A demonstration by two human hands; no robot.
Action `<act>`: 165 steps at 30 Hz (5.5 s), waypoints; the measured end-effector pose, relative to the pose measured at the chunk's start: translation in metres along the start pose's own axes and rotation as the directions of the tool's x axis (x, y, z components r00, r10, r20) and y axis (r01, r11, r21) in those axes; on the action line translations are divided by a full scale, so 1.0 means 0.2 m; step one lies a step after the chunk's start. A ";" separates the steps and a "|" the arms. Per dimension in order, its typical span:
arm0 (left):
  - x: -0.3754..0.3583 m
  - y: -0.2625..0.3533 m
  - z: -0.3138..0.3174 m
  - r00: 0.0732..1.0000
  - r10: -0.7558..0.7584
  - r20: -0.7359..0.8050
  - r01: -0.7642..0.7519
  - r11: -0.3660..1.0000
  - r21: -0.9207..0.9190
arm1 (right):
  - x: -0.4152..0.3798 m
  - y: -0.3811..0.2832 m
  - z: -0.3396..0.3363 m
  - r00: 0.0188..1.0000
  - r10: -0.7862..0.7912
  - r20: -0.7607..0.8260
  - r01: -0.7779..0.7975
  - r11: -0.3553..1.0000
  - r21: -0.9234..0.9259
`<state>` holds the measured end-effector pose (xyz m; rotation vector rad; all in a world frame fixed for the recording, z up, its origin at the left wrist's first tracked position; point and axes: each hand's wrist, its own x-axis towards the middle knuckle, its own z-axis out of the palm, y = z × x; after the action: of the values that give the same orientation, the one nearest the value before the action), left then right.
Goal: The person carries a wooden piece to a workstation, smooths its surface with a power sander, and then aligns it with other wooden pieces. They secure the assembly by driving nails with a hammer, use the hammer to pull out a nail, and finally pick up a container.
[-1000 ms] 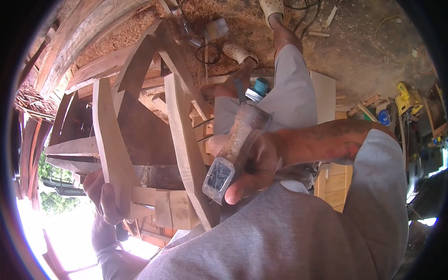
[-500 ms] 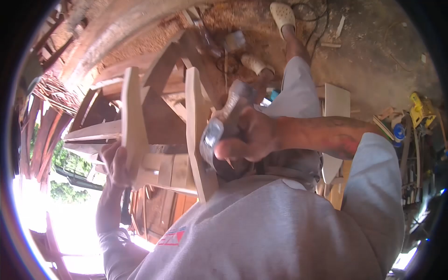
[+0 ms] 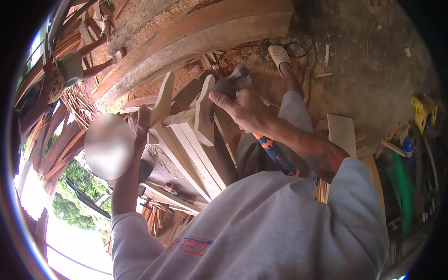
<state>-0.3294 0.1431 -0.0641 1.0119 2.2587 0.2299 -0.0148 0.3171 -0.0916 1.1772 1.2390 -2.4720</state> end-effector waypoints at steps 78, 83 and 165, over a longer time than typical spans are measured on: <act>-0.45 0.68 0.57 0.801 0.259 -0.540 -0.200 0.966 0.167 | -0.03 0.08 0.02 0.982 0.138 0.126 -0.176 0.906 0.384; -0.44 0.67 0.57 0.791 0.255 -0.556 -0.199 0.967 0.161 | -0.02 0.14 0.02 0.967 0.144 0.211 -0.225 0.872 0.436; -0.99 0.69 0.89 0.714 -0.339 -0.613 0.343 0.932 -0.117 | -0.09 0.37 -1.50 0.871 0.175 -0.460 -0.481 0.499 -0.721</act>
<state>-0.0374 0.0770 -0.0502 0.5250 3.0045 0.4534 0.2050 0.4838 -0.2315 1.3503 1.7394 -1.1238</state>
